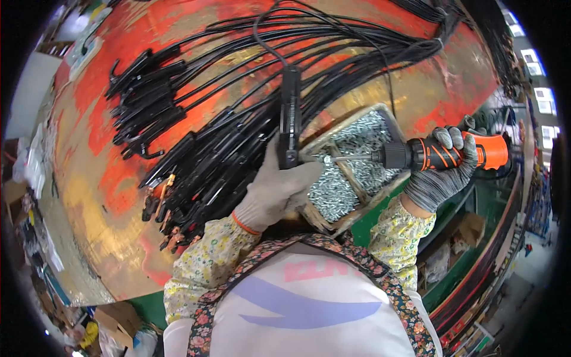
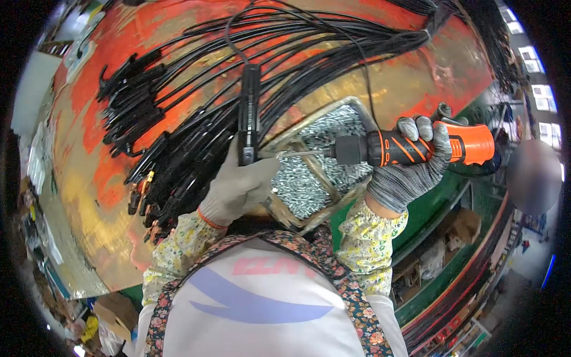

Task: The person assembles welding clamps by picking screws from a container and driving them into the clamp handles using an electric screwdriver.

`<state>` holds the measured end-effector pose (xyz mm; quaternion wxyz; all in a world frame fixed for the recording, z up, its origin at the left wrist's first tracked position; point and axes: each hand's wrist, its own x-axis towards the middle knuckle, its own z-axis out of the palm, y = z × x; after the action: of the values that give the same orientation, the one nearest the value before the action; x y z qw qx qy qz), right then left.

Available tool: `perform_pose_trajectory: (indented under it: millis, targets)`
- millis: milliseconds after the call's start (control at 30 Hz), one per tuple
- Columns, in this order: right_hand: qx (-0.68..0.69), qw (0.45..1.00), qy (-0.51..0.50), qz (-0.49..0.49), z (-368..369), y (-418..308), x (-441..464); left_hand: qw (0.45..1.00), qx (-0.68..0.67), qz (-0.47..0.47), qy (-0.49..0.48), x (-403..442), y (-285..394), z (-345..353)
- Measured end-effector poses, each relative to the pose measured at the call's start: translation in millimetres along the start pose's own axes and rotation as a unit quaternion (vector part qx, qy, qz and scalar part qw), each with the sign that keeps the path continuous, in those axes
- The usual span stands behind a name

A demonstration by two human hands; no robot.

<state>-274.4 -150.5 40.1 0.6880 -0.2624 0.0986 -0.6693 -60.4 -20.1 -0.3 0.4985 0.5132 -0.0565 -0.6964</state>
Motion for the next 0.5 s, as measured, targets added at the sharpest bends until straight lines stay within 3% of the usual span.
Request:
perform_pose_trajectory:
  millis: [200,500]
  targets:
    - [0.040,0.997,0.039,0.061,12,42,-1,0.996,-0.043,0.007,-0.075,0,0,-12]
    - [0.022,0.995,0.074,0.071,3,60,1,0.995,-0.067,0.005,-0.071,0,2,-11]
